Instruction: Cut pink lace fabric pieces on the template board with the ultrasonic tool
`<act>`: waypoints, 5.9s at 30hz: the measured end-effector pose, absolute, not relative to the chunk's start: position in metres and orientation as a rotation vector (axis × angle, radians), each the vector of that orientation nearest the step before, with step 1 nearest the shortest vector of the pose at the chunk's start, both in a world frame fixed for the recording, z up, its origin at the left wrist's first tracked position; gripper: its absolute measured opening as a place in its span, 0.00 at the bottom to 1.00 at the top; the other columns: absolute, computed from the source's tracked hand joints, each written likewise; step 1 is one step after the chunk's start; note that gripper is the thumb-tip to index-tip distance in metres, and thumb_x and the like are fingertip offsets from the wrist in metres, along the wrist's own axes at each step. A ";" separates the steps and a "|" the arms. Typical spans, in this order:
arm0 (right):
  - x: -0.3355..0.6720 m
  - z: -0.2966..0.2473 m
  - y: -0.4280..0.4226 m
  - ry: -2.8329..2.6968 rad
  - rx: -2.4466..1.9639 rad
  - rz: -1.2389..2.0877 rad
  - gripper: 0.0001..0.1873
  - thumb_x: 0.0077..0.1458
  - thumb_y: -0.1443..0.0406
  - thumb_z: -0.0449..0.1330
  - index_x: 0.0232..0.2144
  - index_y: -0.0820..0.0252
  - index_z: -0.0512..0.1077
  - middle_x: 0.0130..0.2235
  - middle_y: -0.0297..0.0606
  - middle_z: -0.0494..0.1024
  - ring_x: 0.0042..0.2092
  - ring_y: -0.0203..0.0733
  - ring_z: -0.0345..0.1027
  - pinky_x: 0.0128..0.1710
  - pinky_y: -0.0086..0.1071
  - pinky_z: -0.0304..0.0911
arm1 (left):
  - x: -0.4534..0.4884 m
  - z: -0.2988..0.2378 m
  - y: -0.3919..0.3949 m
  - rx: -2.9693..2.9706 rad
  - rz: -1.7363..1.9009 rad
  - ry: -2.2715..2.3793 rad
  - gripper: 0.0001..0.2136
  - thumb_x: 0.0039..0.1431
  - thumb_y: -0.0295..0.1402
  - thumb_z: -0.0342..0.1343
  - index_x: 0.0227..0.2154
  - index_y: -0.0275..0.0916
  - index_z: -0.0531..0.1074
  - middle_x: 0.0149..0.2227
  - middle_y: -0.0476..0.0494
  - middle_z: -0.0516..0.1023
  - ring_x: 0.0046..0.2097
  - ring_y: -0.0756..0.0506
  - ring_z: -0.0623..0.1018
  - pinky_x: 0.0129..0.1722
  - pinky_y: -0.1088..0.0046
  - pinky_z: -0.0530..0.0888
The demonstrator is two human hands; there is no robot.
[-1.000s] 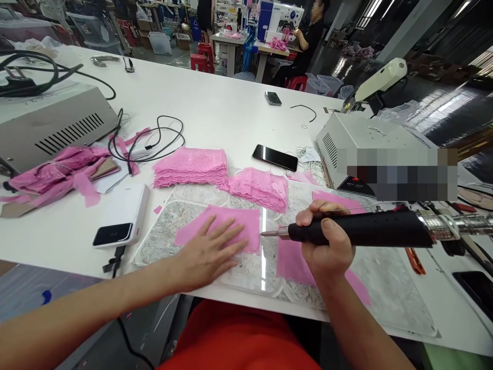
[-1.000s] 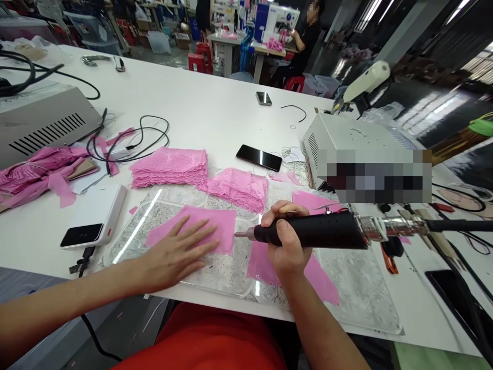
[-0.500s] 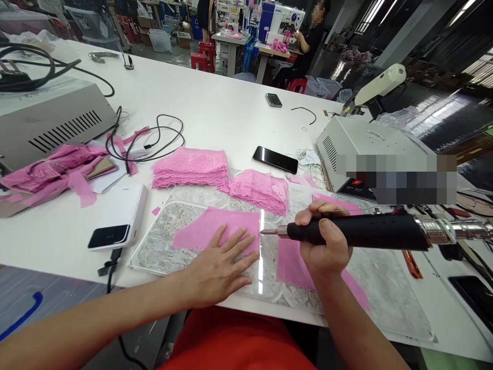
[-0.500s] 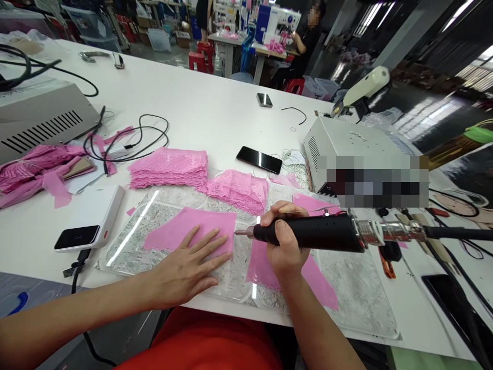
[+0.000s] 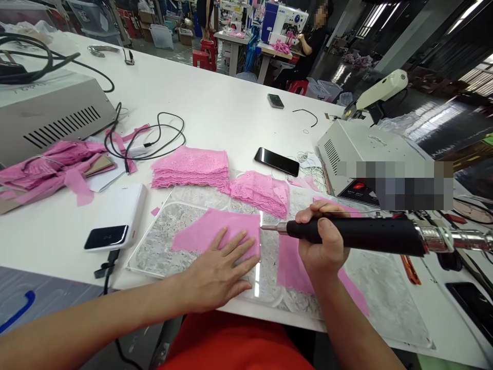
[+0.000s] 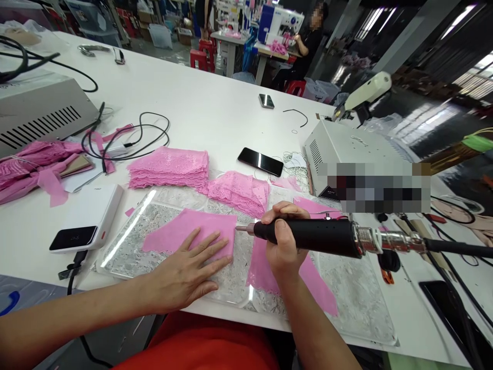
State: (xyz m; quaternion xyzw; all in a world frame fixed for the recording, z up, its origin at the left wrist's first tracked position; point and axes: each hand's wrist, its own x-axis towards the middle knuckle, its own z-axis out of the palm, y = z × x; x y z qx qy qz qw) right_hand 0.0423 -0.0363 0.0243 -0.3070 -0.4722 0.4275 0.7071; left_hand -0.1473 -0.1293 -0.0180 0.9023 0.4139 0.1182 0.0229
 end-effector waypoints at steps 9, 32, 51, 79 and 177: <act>0.042 0.022 -0.036 -1.051 -0.683 0.988 0.05 0.47 0.66 0.60 0.30 0.57 0.68 0.34 0.31 0.68 0.28 0.31 0.66 0.31 0.33 0.66 | -0.146 -0.017 -0.129 2.804 0.379 1.281 0.21 0.69 0.45 0.44 0.59 0.41 0.65 0.63 0.35 0.64 0.64 0.32 0.63 0.61 0.42 0.59; 0.051 0.026 -0.046 -1.114 -0.590 1.086 0.05 0.45 0.66 0.58 0.29 0.58 0.69 0.30 0.32 0.68 0.24 0.31 0.65 0.24 0.31 0.64 | -0.148 -0.021 -0.131 2.813 0.361 1.309 0.22 0.69 0.46 0.44 0.61 0.43 0.62 0.64 0.36 0.62 0.66 0.35 0.59 0.64 0.44 0.52; 0.049 0.031 -0.047 -1.102 -0.646 1.074 0.05 0.45 0.66 0.58 0.29 0.58 0.69 0.31 0.31 0.69 0.26 0.32 0.65 0.26 0.32 0.65 | -0.147 -0.019 -0.133 2.799 0.401 1.293 0.23 0.68 0.45 0.46 0.61 0.42 0.61 0.64 0.36 0.62 0.66 0.34 0.60 0.64 0.43 0.52; -0.003 0.025 -0.014 -1.144 -0.678 1.010 0.05 0.46 0.66 0.61 0.28 0.57 0.67 0.33 0.30 0.68 0.27 0.33 0.66 0.32 0.35 0.65 | -0.229 -0.019 -0.126 2.652 0.306 1.730 0.22 0.72 0.45 0.34 0.62 0.45 0.60 0.66 0.46 0.59 0.68 0.38 0.54 0.65 0.47 0.42; -0.081 0.029 -0.053 -1.343 -0.478 1.337 0.06 0.49 0.66 0.60 0.31 0.56 0.66 0.34 0.29 0.68 0.29 0.32 0.66 0.33 0.34 0.66 | -0.240 -0.019 -0.203 2.477 0.421 2.024 0.26 0.66 0.46 0.49 0.61 0.37 0.62 0.66 0.38 0.59 0.68 0.36 0.54 0.67 0.50 0.49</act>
